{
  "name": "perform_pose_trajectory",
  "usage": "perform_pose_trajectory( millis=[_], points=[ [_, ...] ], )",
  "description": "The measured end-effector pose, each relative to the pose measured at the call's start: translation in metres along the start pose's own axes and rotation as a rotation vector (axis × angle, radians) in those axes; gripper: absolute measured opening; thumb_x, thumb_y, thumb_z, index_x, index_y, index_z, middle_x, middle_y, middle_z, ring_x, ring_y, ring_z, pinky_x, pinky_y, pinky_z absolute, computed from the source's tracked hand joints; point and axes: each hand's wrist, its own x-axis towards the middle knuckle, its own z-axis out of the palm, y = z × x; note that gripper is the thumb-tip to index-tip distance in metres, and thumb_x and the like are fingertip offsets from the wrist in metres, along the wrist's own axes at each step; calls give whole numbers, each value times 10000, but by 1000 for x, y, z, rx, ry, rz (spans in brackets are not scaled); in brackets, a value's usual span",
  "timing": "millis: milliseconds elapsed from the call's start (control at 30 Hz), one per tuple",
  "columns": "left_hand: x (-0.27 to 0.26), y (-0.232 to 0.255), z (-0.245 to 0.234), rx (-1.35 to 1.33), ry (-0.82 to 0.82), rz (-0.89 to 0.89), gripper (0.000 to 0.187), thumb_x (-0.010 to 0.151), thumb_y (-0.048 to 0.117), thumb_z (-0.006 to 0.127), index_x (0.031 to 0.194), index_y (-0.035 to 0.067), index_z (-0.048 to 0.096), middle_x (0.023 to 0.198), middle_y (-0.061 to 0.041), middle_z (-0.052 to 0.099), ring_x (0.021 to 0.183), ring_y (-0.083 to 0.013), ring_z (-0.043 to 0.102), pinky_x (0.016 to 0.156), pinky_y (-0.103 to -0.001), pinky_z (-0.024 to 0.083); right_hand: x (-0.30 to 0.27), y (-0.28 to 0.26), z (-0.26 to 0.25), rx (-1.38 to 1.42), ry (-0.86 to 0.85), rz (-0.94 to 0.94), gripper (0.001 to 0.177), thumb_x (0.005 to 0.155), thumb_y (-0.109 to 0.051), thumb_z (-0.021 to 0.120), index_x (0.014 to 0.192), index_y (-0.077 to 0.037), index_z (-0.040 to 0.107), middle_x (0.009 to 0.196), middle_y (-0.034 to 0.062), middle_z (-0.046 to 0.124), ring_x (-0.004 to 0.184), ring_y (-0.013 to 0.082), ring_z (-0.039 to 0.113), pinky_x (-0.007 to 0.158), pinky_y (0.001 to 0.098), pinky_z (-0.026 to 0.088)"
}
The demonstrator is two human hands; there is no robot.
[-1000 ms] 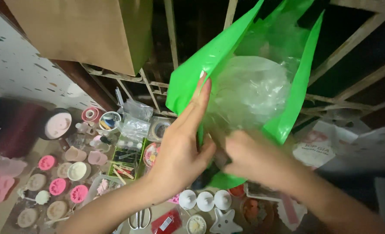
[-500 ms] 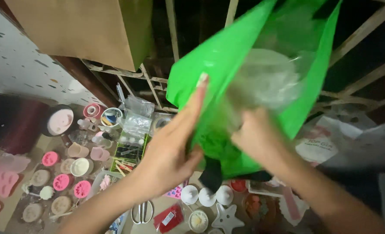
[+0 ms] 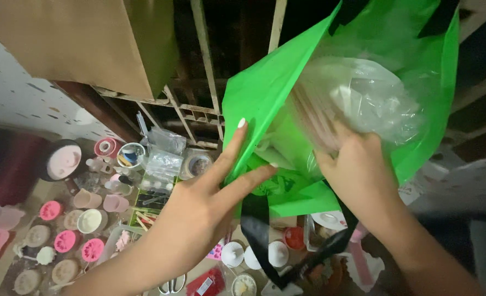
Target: Packaging small decorative wax or soap items into mesh bags.
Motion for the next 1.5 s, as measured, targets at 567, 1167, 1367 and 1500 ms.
perform_pose_trajectory(
  millis=[567,1167,1367,1500],
  points=[
    [29,10,43,-223,220,-29,777,725,-137,588,1478,-71,410,1610,-296,342,949,-456,680,742,-434,587,-8,-2,-40,194,-154,-293,572,840,-251,750,1361,-41,646,1245,158,724,821,347,723,643,420,587],
    [85,10,107,394,297,333,611,868,47,613,1451,-79,480,1530,-274,449,1236,-394,579,1035,-447,529,-41,27,85,-9,-299,-188,409,845,-180,649,1222,-28,688,1184,232,663,1109,377,604,933,527,440],
    [142,-25,140,672,-274,284,428,965,229,540,1331,28,628,1501,-271,490,1366,-441,484,1104,-484,435,-35,40,39,-144,-446,-534,364,790,-25,628,1146,-43,703,1184,186,706,1151,334,646,1019,438,476],
    [118,-53,163,661,-263,318,506,856,314,554,1312,122,659,1536,-229,431,1411,-503,377,1098,-633,316,-28,60,10,355,-292,-82,131,856,-58,627,935,-47,731,998,91,793,986,248,750,936,364,561]
  ],
)
